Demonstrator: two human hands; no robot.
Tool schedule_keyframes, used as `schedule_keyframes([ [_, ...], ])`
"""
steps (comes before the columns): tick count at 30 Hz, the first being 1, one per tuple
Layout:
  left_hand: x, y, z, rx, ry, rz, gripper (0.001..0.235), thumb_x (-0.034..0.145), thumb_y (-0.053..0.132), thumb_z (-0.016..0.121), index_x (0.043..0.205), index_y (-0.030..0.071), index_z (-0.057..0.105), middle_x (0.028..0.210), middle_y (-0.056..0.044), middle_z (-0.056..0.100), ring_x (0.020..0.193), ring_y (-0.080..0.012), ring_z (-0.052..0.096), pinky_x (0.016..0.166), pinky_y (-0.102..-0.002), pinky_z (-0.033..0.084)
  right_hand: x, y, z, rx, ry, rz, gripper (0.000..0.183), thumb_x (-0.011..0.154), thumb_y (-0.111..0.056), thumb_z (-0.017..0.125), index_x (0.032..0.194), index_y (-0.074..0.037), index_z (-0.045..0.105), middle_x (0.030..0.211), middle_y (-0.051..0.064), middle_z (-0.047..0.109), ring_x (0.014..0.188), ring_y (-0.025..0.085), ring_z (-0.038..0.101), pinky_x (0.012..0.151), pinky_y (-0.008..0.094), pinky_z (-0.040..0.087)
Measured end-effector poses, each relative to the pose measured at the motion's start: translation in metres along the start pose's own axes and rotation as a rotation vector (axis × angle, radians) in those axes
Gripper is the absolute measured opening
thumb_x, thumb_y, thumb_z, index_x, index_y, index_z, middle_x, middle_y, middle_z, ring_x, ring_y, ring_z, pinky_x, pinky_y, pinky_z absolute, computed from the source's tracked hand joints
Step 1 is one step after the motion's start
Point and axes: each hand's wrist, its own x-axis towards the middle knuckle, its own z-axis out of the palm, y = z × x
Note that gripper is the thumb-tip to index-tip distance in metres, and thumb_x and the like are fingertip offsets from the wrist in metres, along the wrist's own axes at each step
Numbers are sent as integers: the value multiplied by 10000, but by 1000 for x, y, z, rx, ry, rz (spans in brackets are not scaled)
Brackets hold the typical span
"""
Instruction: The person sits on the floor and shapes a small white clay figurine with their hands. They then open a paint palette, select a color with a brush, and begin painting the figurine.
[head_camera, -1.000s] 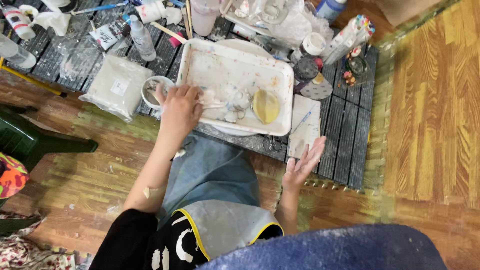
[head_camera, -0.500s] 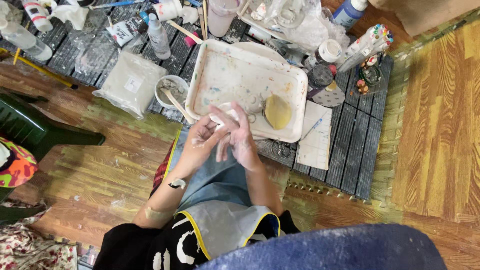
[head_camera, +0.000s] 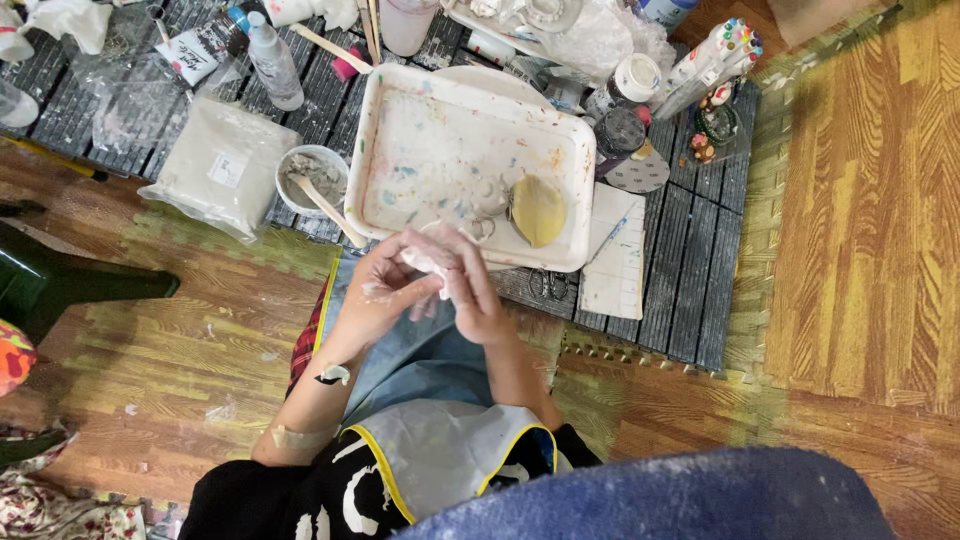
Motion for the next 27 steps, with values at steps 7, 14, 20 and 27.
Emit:
schedule_keyframes([
  [7, -6, -37, -7, 310, 158, 286, 334, 916, -37, 777, 1150, 35, 550, 984, -44, 650, 799, -76, 568, 667, -234, 471, -2, 22, -2, -300, 39, -273, 400, 1177, -174, 408, 1536, 0, 433, 1415, 168, 637, 1225, 265, 662, 1128, 381, 487],
  [14, -7, -28, -7, 269, 336, 431, 221, 934, -58, 702, 1058, 47, 553, 1075, -54, 663, 994, -97, 658, 862, -252, 537, -11, 19, -6, -83, 116, -200, 615, 1102, -108, 593, 1603, -41, 243, 1458, 187, 604, 806, 175, 742, 738, 311, 619],
  [20, -5, 24, 12, 878, 362, 632, 238, 876, -43, 709, 1089, 44, 650, 1148, -109, 693, 1070, -239, 694, 939, -349, 543, -10, -3, -10, -108, 104, -156, 770, 1052, -170, 648, 1660, -21, 199, 1298, 171, 637, 908, 197, 743, 802, 301, 588],
  [27, 4, 43, 36, 1205, -33, 676, 322, 795, 77, 789, 1104, 67, 704, 1178, -74, 711, 1167, -304, 676, 1013, -467, 485, -12, -9, -7, -207, 290, -85, 679, 1023, -96, 612, 1595, 9, 261, 1417, 103, 526, 921, 121, 588, 773, 266, 536],
])
